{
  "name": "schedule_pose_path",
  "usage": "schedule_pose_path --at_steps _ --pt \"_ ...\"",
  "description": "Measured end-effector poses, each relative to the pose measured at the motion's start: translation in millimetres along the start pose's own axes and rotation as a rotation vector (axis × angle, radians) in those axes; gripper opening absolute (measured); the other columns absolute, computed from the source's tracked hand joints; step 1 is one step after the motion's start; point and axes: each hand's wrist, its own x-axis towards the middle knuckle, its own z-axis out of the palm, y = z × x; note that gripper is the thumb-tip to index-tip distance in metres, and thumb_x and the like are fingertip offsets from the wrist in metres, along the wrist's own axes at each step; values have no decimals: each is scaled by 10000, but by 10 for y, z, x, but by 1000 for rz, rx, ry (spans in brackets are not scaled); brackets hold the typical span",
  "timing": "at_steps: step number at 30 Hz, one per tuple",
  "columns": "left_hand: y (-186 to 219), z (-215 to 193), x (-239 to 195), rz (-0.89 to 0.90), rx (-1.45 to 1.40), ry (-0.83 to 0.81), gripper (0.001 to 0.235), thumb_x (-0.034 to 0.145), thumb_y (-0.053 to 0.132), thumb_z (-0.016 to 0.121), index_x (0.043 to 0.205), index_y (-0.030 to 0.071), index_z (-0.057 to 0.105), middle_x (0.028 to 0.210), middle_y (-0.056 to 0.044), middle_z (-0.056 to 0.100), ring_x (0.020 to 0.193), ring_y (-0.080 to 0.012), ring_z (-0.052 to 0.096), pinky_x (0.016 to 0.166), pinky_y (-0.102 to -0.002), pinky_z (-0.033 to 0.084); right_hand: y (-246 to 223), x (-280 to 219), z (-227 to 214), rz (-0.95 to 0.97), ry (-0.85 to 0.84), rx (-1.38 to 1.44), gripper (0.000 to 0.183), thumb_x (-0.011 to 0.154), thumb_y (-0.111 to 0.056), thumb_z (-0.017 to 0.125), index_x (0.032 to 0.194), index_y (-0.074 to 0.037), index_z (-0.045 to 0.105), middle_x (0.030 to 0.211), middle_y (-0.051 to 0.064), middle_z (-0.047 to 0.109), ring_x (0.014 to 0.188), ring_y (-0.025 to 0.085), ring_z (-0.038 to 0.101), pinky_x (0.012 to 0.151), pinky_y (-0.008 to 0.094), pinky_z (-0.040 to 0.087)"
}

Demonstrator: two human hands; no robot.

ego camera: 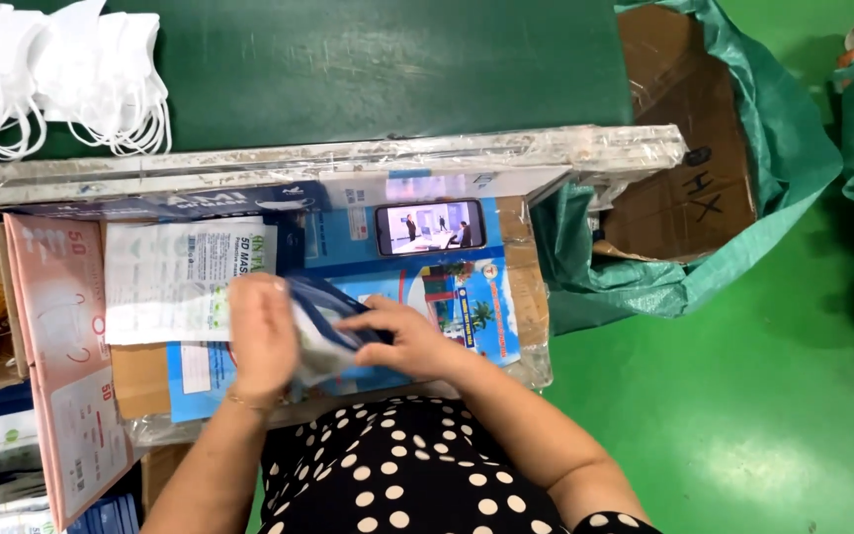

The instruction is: The recorder is manually placing individual face masks into printed blue and white plastic packaging bags at a workstation.

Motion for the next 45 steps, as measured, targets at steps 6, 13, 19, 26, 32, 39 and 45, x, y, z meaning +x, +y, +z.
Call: schedule_pose_path --at_steps 6,13,19,26,32,39,45 --pt "462 -325 243 -48 57 -399 163 853 196 742 954 76 696 882 -109 670 793 -344 605 706 -416 469 36 15 76 -100 191 200 266 880 -142 750 1102 -30 656 1108 115 660 1020 240 642 896 346 521" --pt "586 -277 185 105 79 -448 87 837 136 713 905 82 705 920 -43 703 762 -309 615 704 -406 480 211 -24 152 28 103 205 115 937 -102 702 1030 -35 695 887 88 680 798 206 646 733 316 514" --pt "551 -384 179 15 -10 -319 96 852 111 706 941 83 728 966 -32 721 816 -282 641 739 -373 492 149 -11 31 54 18 98 169 954 -187 711 908 -31 663 783 94 631 708 203 621 643 336 480" --pt "407 -400 157 -78 -114 -284 92 884 109 695 960 75 735 971 -67 723 884 -286 667 781 -375 513 227 -43 -40 18 1 30 193 940 -202 714 890 -24 658 784 104 621 717 231 615 649 356 477" --pt "-112 -660 762 64 102 18 195 1026 92 607 1204 67 683 1268 -118 690 1207 -354 631 1124 -474 402 879 -176 -281 89 388 -203 179 912 -115 619 1038 -2 680 943 123 672 872 262 650 791 356 518" --pt "-1289 -791 2141 346 1171 345 963 622 569 590 1333 -80 559 1403 -290 608 1487 -463 188 1104 -692 -47 440 -126 -372 198 851 757 331 1046 -233 432 1335 -111 536 1152 21 638 934 190 703 860 351 564" --pt "-1740 -743 2474 33 892 -94 130 1057 68 618 1150 -4 674 1125 -221 731 1213 -380 635 1267 -631 250 835 -347 -114 316 621 556 270 1075 -87 565 1299 37 653 1164 160 701 977 201 705 880 326 552"
